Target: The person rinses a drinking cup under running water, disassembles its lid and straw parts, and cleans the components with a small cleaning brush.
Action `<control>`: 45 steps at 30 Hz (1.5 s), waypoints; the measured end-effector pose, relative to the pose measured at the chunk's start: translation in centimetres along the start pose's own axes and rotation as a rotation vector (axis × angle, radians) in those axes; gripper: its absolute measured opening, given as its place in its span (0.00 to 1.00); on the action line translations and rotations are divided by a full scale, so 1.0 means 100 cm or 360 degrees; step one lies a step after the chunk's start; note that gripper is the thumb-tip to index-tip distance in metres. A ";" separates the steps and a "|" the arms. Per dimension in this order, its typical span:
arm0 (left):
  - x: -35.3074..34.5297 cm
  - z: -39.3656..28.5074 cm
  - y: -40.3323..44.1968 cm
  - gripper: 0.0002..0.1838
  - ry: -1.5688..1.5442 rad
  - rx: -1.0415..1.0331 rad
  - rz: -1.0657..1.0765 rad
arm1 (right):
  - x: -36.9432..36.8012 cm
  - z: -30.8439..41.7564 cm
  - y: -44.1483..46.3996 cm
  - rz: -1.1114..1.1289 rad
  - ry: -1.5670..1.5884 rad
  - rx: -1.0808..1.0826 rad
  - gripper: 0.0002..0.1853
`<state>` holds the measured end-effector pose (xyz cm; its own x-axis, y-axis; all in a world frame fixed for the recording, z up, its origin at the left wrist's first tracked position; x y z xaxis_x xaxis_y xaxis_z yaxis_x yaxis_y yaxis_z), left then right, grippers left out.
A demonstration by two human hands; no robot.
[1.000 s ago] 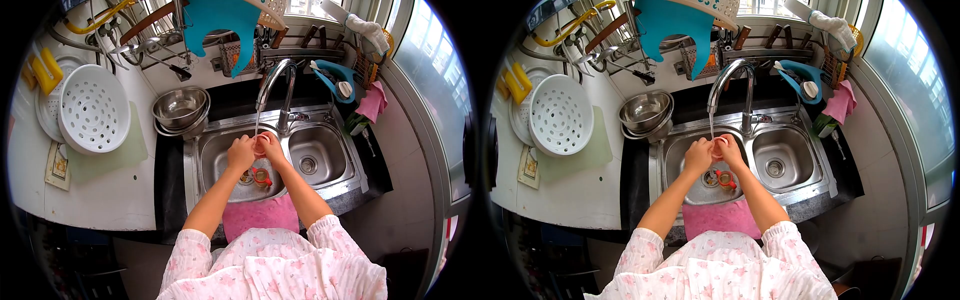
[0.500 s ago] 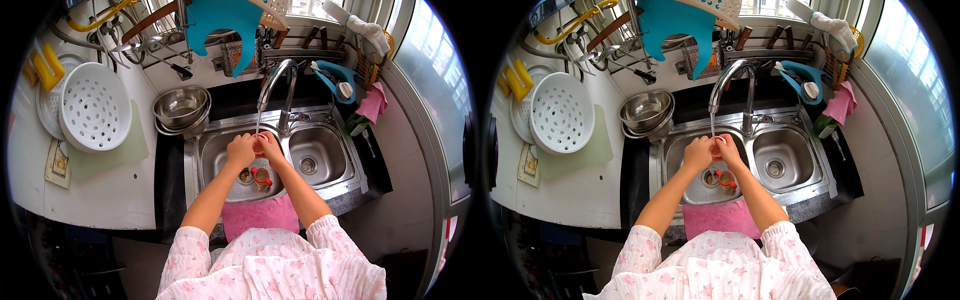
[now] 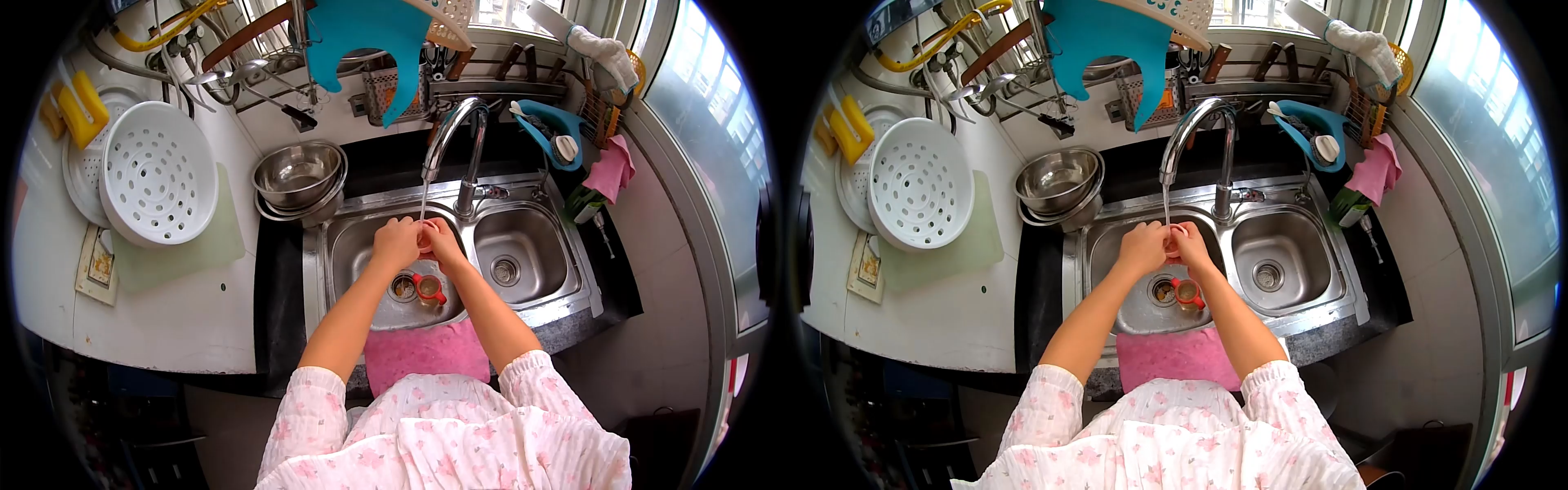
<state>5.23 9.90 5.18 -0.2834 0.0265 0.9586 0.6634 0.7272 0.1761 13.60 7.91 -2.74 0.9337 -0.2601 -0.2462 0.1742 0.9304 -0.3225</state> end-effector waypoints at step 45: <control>-0.084 0.054 -0.079 0.15 -0.2666 0.1389 0.0137 | -0.028 -0.013 -0.010 0.0137 -0.0660 0.0590 0.25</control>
<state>-1.34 7.64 -5.45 -0.9197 0.2351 -0.3144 0.3736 0.7703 -0.5168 10.42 7.41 -2.90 0.9812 -0.1254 0.1465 0.1201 0.9918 0.0444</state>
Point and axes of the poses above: each hand's wrist, its own y-axis towards the middle knuckle, its own x-axis out of the back of the hand, z = x × y, the point moved 8 cm from there along y, towards the middle knuckle
